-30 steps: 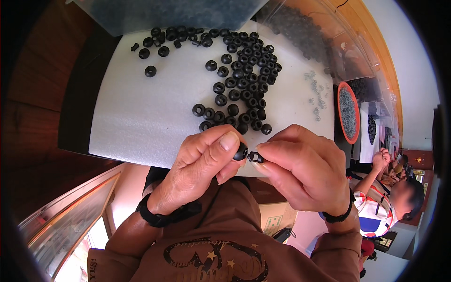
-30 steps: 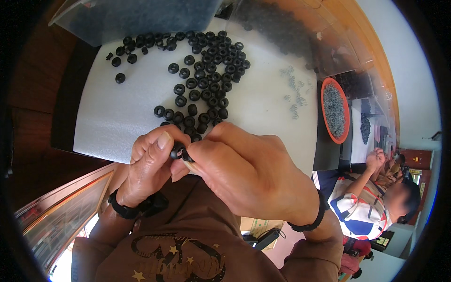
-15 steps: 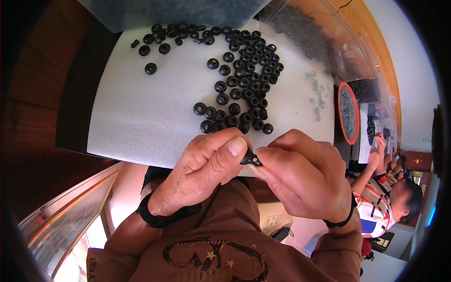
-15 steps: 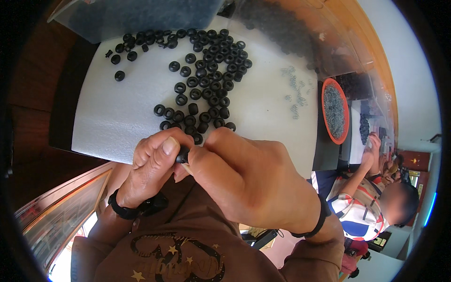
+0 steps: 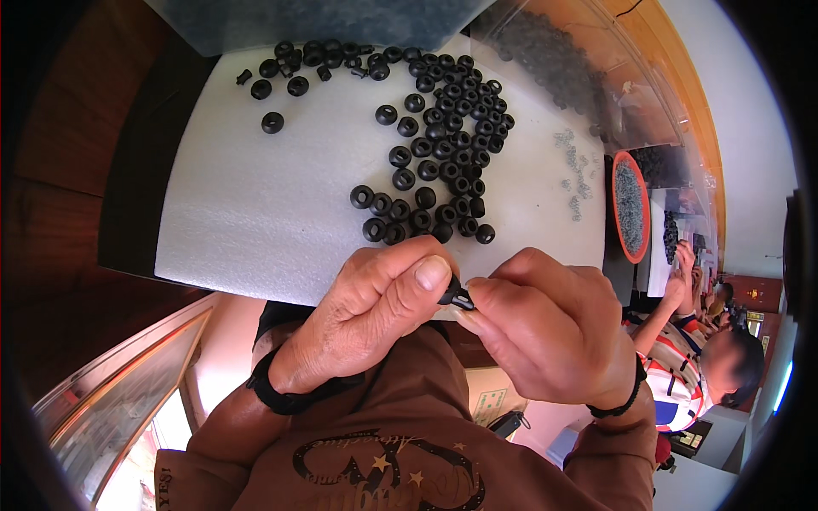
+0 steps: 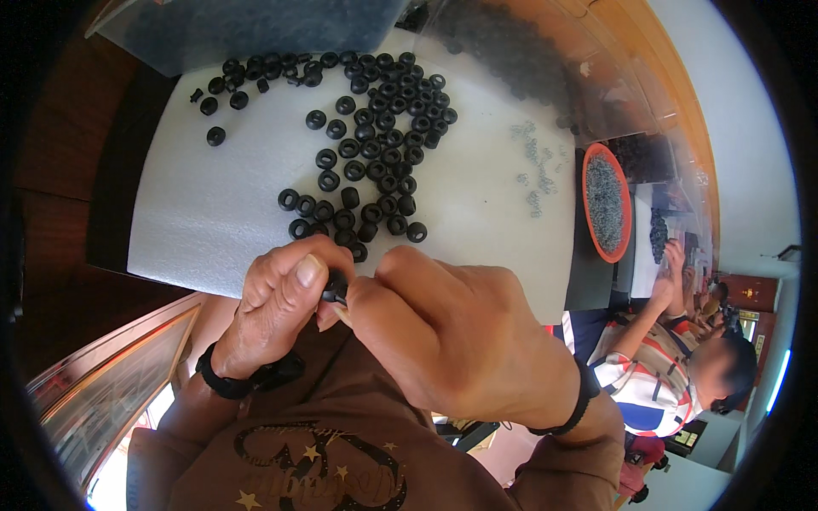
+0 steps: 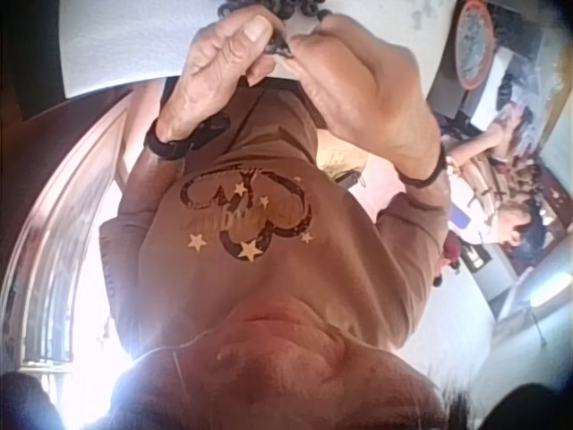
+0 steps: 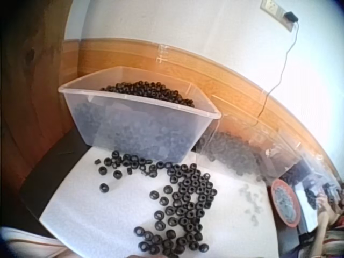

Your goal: Assembling small black plastic components by hand on a white workstation pad.

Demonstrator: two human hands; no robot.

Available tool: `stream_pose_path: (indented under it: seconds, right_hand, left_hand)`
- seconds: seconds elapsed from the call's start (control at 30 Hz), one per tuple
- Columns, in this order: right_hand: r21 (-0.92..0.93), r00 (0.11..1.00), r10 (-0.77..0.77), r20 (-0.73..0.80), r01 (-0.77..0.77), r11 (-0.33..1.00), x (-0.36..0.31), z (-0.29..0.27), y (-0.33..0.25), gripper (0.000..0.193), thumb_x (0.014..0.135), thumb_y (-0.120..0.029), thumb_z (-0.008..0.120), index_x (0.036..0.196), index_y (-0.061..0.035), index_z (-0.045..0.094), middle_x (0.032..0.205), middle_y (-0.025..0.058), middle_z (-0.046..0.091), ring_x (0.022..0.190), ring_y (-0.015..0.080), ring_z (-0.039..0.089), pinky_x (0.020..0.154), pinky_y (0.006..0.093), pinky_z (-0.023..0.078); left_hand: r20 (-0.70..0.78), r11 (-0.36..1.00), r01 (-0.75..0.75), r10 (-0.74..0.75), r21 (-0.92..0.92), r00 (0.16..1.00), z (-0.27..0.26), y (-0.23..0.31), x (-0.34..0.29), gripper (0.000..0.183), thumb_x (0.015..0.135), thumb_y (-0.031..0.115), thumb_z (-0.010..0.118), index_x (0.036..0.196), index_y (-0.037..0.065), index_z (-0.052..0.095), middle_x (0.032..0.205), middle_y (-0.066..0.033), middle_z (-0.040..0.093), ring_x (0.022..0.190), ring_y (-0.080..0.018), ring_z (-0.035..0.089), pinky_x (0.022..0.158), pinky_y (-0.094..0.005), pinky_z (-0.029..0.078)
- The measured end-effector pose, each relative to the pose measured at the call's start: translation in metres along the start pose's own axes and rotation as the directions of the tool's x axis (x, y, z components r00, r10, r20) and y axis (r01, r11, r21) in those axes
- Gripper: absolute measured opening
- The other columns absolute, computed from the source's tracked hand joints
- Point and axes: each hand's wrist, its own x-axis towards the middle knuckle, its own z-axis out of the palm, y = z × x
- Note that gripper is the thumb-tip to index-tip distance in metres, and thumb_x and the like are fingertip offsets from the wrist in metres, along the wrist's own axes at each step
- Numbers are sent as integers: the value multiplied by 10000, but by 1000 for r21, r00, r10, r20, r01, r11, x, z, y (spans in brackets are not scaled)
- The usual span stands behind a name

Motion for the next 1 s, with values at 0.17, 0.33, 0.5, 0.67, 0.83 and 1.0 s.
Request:
stream_pose_path:
  seconds: [0.17, 0.33, 0.5, 0.67, 0.83, 1.0]
  right_hand:
    - [351, 965, 185, 186, -241, 905, 13, -10, 11, 461, 785, -48, 829, 1187, 3, 612, 770, 68, 630, 601, 147, 618, 530, 275, 480]
    - [540, 909, 64, 411, -299, 787, 25, -9, 35, 596, 814, -69, 841, 1314, 13, 527, 793, 54, 658, 633, 75, 603, 545, 239, 467]
    - [565, 848, 54, 527, -397, 724, 31, -5, 41, 511, 853, -81, 824, 1256, 28, 530, 845, 64, 686, 685, 63, 617, 579, 235, 484]
    - [670, 821, 166, 546, -547, 502, 26, 7, 42, 339, 894, -149, 793, 1085, -16, 547, 757, 45, 622, 673, 95, 583, 590, 272, 461]
    - [719, 843, 139, 519, -519, 463, 27, 14, 50, 340, 898, -165, 796, 1086, -11, 558, 767, 37, 621, 684, 82, 579, 601, 259, 466]
    - [698, 889, 103, 447, -418, 581, 26, 18, 55, 350, 889, -145, 801, 1109, 1, 571, 831, 49, 658, 735, 91, 617, 634, 257, 490]
  left_hand:
    - [50, 999, -50, 50, -3, 997, -3, 0, 1, 516, 1060, 464, 482, 981, -17, 651, 786, -10, 578, 661, -62, 471, 614, -236, 381]
    - [99, 996, -87, 86, -2, 991, -3, 4, 4, 482, 1059, 423, 485, 954, -10, 667, 752, -25, 584, 656, -73, 490, 591, -244, 391]
    - [67, 999, -16, 19, -47, 998, 1, 7, 2, 474, 1064, 407, 474, 939, -9, 662, 766, -45, 622, 671, -100, 540, 586, -248, 434]
    - [86, 997, 42, -36, -68, 996, -2, 5, 4, 489, 1075, 411, 447, 916, -3, 651, 758, -43, 614, 661, -97, 540, 569, -245, 434]
    - [90, 999, 31, -27, -43, 996, -5, 5, 8, 475, 1088, 384, 418, 904, 8, 641, 708, -18, 567, 618, -84, 494, 540, -251, 386]
    - [48, 999, 51, -51, 8, 998, -4, 6, 10, 475, 1092, 374, 410, 864, 11, 614, 690, -17, 553, 599, -86, 478, 539, -258, 371]
